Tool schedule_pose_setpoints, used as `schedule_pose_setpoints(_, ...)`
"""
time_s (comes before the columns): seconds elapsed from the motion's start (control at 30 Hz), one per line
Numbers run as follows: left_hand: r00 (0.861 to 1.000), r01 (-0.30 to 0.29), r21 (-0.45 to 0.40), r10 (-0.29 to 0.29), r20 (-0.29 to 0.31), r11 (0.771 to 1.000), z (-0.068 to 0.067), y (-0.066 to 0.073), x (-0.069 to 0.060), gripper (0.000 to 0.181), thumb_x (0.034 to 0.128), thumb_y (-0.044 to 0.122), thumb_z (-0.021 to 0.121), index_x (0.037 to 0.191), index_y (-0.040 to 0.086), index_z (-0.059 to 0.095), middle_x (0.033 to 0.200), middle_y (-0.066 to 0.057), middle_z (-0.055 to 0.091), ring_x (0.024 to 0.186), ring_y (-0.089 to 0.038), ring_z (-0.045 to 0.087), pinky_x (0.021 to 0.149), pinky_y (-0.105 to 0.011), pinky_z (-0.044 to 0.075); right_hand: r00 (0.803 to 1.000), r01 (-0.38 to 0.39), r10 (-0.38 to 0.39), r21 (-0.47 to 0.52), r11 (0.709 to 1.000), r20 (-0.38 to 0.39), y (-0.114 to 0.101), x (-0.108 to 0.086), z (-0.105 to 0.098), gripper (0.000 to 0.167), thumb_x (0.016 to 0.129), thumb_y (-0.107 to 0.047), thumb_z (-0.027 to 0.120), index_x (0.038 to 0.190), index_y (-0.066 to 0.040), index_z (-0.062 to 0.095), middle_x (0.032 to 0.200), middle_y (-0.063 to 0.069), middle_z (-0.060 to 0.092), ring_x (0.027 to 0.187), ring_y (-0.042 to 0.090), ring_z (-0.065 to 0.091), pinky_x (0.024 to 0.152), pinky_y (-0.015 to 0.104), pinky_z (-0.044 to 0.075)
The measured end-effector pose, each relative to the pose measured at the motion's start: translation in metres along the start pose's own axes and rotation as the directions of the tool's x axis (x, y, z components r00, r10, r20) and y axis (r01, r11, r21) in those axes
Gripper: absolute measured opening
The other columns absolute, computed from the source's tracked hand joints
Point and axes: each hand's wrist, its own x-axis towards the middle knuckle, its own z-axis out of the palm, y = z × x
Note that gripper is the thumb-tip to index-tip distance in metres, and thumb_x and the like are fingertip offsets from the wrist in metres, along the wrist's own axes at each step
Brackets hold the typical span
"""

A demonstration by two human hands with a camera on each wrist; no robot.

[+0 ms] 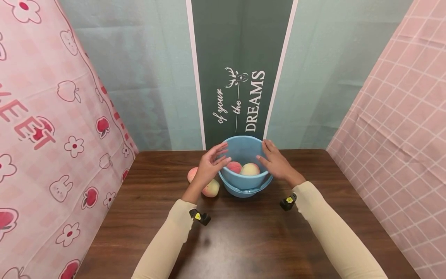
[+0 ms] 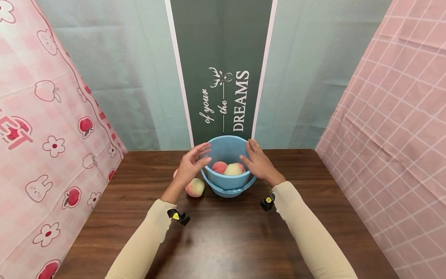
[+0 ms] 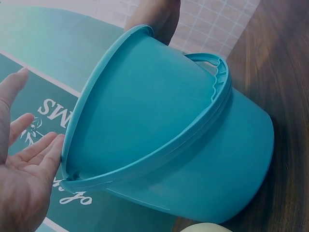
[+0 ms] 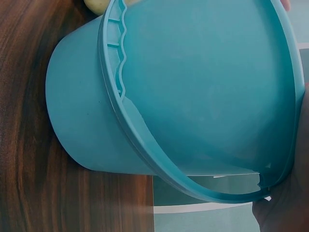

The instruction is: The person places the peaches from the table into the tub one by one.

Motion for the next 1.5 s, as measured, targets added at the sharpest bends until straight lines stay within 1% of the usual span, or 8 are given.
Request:
schedule_pose_setpoints(0.27,1.000,-0.021,-0.015,0.021,0.003,1.000,-0.008,0.001,-0.007,0.055,0.0932,-0.007,0.067,0.145,-0.003,0.050,0.147,-0.024,0.052,0.136,-0.040,0.049,0.108,-0.045,0.046,1.000,-0.005,0.005,0.003,1.000,0.003,-0.001,-0.001,0.000,0.076,0.107,-0.044,0.041,0.162,-0.005,0.008,0.170,0.012,0.001,0.156,0.033,-0.003,0.121,0.062,0.013)
schedule_pose_setpoints(0.5,0.999,-0.037,-0.004,0.037,-0.004,0.999,-0.012,0.021,-0.022,0.052,0.0923,-0.003,0.071,0.140,-0.008,0.052,0.142,-0.029,0.054,0.133,-0.045,0.051,0.106,-0.053,0.045,1.000,-0.004,0.004,-0.004,1.000,0.000,0.000,0.000,0.000,0.076,0.106,-0.045,0.042,0.162,-0.005,0.009,0.170,0.012,0.002,0.156,0.035,-0.001,0.120,0.063,0.015)
schedule_pose_setpoints(0.6,0.999,-0.040,0.025,0.041,-0.025,0.999,-0.016,0.021,-0.030,0.050,0.0920,-0.001,0.072,0.138,-0.008,0.054,0.140,-0.028,0.056,0.130,-0.045,0.053,0.104,-0.054,0.047,1.000,-0.007,0.006,0.004,1.000,0.004,0.000,0.000,0.000,0.076,0.106,-0.045,0.042,0.162,-0.006,0.008,0.170,0.011,0.001,0.156,0.033,-0.002,0.120,0.063,0.014)
schedule_pose_setpoints(0.8,0.998,-0.017,0.051,0.020,-0.063,0.999,-0.026,0.014,-0.046,0.047,0.0920,-0.001,0.072,0.137,-0.005,0.057,0.135,-0.026,0.061,0.127,-0.048,0.054,0.101,-0.066,0.045,1.000,-0.005,0.005,0.002,1.000,0.002,0.000,0.000,0.000,0.076,0.106,-0.044,0.042,0.162,-0.004,0.009,0.170,0.012,0.002,0.156,0.033,-0.002,0.120,0.063,0.014)
schedule_pose_setpoints(0.9,0.997,-0.015,0.045,0.018,-0.072,0.999,-0.029,0.011,-0.051,0.047,0.0918,-0.002,0.072,0.136,-0.006,0.057,0.134,-0.027,0.061,0.127,-0.050,0.053,0.101,-0.065,0.046,1.000,-0.006,0.006,0.004,1.000,-0.001,0.000,-0.001,0.000,0.076,0.106,-0.044,0.042,0.162,-0.004,0.010,0.170,0.012,0.002,0.156,0.033,-0.002,0.120,0.063,0.015)
schedule_pose_setpoints(1.03,0.997,-0.015,0.035,0.017,-0.072,0.999,-0.032,0.007,-0.055,0.047,0.0911,-0.005,0.071,0.135,-0.008,0.057,0.133,-0.030,0.060,0.127,-0.052,0.052,0.100,-0.059,0.050,1.000,-0.006,0.006,0.008,1.000,-0.001,0.000,-0.001,0.000,0.076,0.106,-0.045,0.042,0.162,-0.005,0.010,0.170,0.012,0.002,0.156,0.034,-0.001,0.120,0.063,0.015)
schedule_pose_setpoints(1.27,0.997,0.031,0.072,-0.026,-0.078,0.997,-0.035,0.000,-0.064,0.046,0.0922,0.001,0.073,0.136,-0.001,0.059,0.134,-0.022,0.063,0.127,-0.046,0.055,0.101,-0.045,0.053,1.000,-0.006,0.006,0.003,1.000,0.003,0.001,-0.001,0.000,0.076,0.106,-0.045,0.042,0.162,-0.006,0.009,0.170,0.012,0.002,0.156,0.034,-0.002,0.120,0.063,0.015)
schedule_pose_setpoints(1.5,0.997,0.020,0.061,-0.015,-0.071,0.998,-0.038,-0.008,-0.069,0.048,0.0913,-0.003,0.072,0.137,-0.007,0.056,0.134,-0.027,0.061,0.127,-0.045,0.055,0.101,-0.062,0.047,1.000,-0.008,0.008,0.003,1.000,0.003,0.001,0.000,-0.001,0.076,0.106,-0.045,0.042,0.162,-0.004,0.010,0.170,0.012,0.002,0.156,0.032,-0.003,0.121,0.062,0.013)
